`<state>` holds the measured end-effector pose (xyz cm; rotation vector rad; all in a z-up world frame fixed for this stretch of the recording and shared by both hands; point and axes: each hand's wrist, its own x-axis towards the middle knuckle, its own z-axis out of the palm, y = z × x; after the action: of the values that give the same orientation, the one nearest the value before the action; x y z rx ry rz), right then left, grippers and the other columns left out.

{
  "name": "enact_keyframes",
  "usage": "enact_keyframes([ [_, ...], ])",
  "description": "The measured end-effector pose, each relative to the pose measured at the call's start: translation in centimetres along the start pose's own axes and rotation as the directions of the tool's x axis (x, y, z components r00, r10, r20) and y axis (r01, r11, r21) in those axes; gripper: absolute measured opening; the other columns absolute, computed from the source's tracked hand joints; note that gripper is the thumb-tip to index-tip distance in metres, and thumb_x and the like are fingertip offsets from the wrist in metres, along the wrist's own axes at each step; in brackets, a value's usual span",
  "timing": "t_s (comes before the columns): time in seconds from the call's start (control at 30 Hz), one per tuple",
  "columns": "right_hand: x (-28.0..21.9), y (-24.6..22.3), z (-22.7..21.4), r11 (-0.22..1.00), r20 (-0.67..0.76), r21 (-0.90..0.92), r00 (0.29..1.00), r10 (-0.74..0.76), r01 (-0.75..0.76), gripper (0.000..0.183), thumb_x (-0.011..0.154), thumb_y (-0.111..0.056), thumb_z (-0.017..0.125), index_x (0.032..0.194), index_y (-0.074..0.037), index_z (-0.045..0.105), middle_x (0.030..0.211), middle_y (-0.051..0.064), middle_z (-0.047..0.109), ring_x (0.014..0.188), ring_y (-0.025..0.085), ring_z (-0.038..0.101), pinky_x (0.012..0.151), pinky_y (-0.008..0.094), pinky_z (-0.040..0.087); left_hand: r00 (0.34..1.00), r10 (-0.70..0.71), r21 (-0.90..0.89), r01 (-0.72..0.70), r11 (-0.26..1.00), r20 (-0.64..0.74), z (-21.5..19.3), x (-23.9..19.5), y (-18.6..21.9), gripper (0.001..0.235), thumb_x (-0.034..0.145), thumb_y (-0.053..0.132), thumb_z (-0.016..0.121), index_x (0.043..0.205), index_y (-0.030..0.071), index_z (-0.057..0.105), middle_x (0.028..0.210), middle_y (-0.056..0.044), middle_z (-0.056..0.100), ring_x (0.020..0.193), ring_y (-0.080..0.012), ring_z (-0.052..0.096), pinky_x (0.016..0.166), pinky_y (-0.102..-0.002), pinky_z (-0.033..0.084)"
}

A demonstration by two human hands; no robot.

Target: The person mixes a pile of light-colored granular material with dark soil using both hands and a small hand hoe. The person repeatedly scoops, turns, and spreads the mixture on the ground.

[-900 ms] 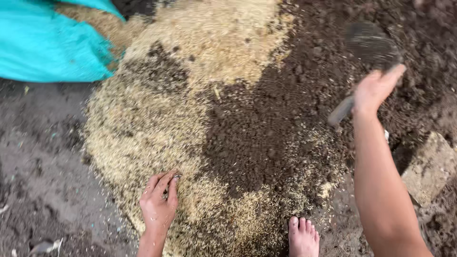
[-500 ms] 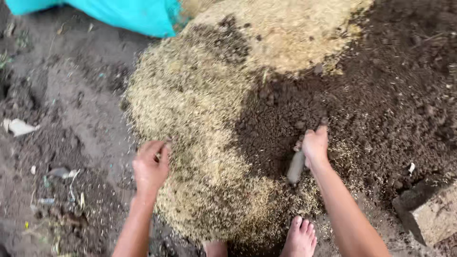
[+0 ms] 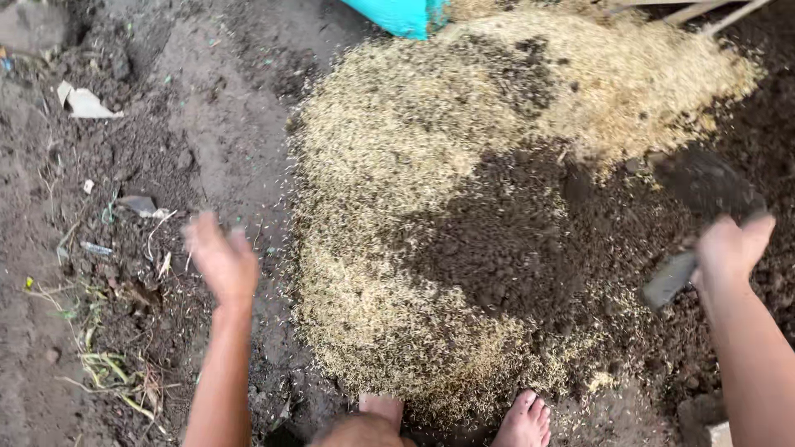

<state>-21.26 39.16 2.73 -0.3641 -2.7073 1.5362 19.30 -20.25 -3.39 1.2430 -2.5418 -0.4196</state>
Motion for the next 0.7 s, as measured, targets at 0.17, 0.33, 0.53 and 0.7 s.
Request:
enact_keyframes([
  [0.17, -4.8, 9.4, 7.2, 0.883, 0.157, 0.085, 0.882, 0.445, -0.461, 0.033, 0.099, 0.001, 0.045, 0.131, -0.008, 0.046, 0.097, 0.01, 0.059, 0.068, 0.018, 0.058, 0.056, 0.039, 0.052, 0.964, 0.003, -0.415, 0.111, 0.903, 0.264, 10.8, -0.6, 5.0, 0.075, 0.102, 0.046, 0.054, 0.162, 0.008, 0.028, 0.167, -0.024, 0.021, 0.154, -0.0389, 0.02, 0.123, -0.053, 0.018],
  [0.33, -10.7, 12.7, 11.1, 0.782, 0.26, -0.08, 0.744, 0.615, -0.618, 0.04, 0.103, -0.003, 0.04, 0.142, -0.008, 0.044, 0.096, 0.006, 0.057, 0.071, 0.012, 0.049, 0.062, 0.03, 0.047, 0.865, 0.058, -0.382, 0.159, 0.911, 0.498, 14.0, -1.7, 9.2, 0.079, 0.1, 0.059, 0.051, 0.166, 0.028, 0.021, 0.177, -0.011, 0.008, 0.161, -0.0297, 0.012, 0.126, -0.056, 0.017],
  [0.53, -10.5, 11.8, 14.3, 0.761, 0.396, -0.137, 0.669, 0.629, -0.634, 0.051, 0.106, -0.031, 0.033, 0.153, -0.012, 0.036, 0.122, 0.006, 0.055, 0.082, 0.013, 0.055, 0.065, 0.036, 0.051, 0.647, -0.018, -0.435, 0.533, 0.726, 0.762, 14.4, -1.8, 12.3, 0.108, 0.077, 0.056, 0.075, 0.162, 0.028, 0.016, 0.17, -0.01, 0.009, 0.156, -0.0301, 0.014, 0.121, -0.054, 0.02],
  [0.7, -12.8, 14.6, 16.4, 0.679, 0.639, 0.066, 0.554, 0.534, -0.731, 0.073, 0.109, -0.059, 0.046, 0.151, 0.001, 0.042, 0.147, 0.032, 0.05, 0.103, 0.033, 0.058, 0.076, 0.052, 0.055, 0.564, 0.047, -0.45, 0.603, 0.659, 0.825, 21.2, -3.1, 11.2, 0.111, 0.082, 0.041, 0.082, 0.16, 0.004, 0.012, 0.166, -0.024, 0.017, 0.15, -0.0362, 0.034, 0.12, -0.053, 0.033],
])
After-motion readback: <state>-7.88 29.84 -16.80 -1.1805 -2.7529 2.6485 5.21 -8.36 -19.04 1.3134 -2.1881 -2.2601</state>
